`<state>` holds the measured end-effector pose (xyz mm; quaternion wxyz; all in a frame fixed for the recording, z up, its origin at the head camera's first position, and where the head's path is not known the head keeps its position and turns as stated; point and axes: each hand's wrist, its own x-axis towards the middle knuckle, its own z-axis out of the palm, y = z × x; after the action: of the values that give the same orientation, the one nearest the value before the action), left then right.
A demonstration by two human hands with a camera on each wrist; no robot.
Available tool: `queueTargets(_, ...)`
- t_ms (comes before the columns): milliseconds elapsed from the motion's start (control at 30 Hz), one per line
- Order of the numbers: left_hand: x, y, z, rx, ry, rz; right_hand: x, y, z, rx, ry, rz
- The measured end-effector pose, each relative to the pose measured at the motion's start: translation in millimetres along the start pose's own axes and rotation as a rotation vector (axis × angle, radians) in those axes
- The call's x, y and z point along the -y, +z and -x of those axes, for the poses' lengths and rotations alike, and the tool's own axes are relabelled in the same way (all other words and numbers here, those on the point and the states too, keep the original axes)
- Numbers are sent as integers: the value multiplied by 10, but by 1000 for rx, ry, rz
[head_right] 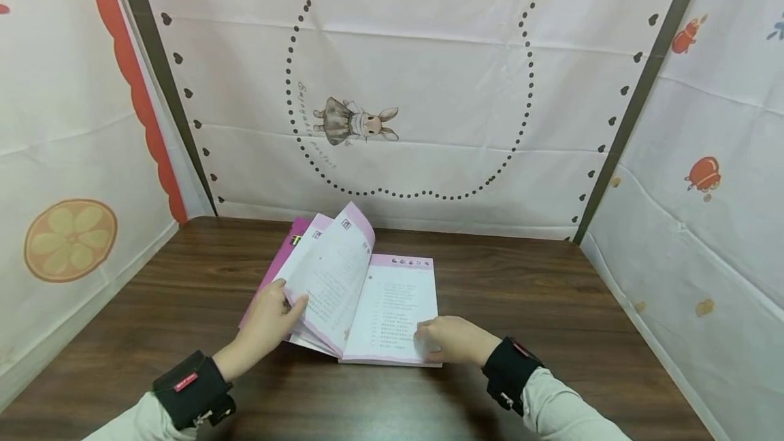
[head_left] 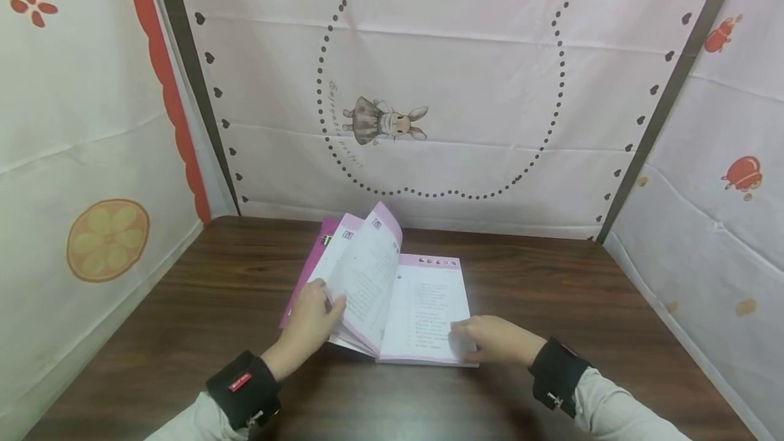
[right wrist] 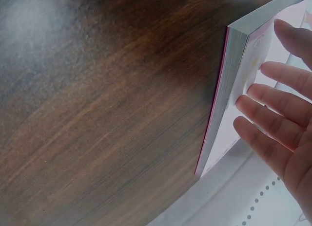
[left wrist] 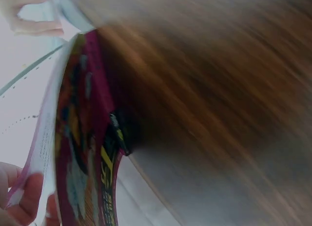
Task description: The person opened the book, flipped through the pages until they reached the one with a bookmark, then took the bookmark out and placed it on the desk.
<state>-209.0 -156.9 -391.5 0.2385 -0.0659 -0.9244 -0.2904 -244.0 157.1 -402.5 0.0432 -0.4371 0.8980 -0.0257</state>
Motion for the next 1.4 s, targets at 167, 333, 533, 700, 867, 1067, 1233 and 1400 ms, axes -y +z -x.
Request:
queueTargets(167, 81, 13, 23, -35, 87, -146, 30, 6, -10, 6, 6, 14)
queueTargets(333, 136, 9, 35, -75, 95, -170, 27, 28, -16, -8, 4, 44)
queueTargets(533, 162, 65, 11, 58, 306, -341, 17, 49, -4, -26, -3, 51)
queueTargets(700, 120, 117, 34, 449, 667, -399, 12, 60, 9, -25, -2, 45)
queueTargets(867, 41, 102, 78, 655, 631, -405, 12, 73, 14, -11, 6, 16)
queueTargets(1067, 33, 56, 93, 668, 514, -348, 24, 50, -2, 7, 13, 12)
queueTargets(1233, 49, 32, 86, 724, 447, -260, 35, 15, -9, 13, 13, 5)
queueTargets(1400, 34, 28, 54, 761, 417, -210, 25, 5, 7, 21, 16, -6)
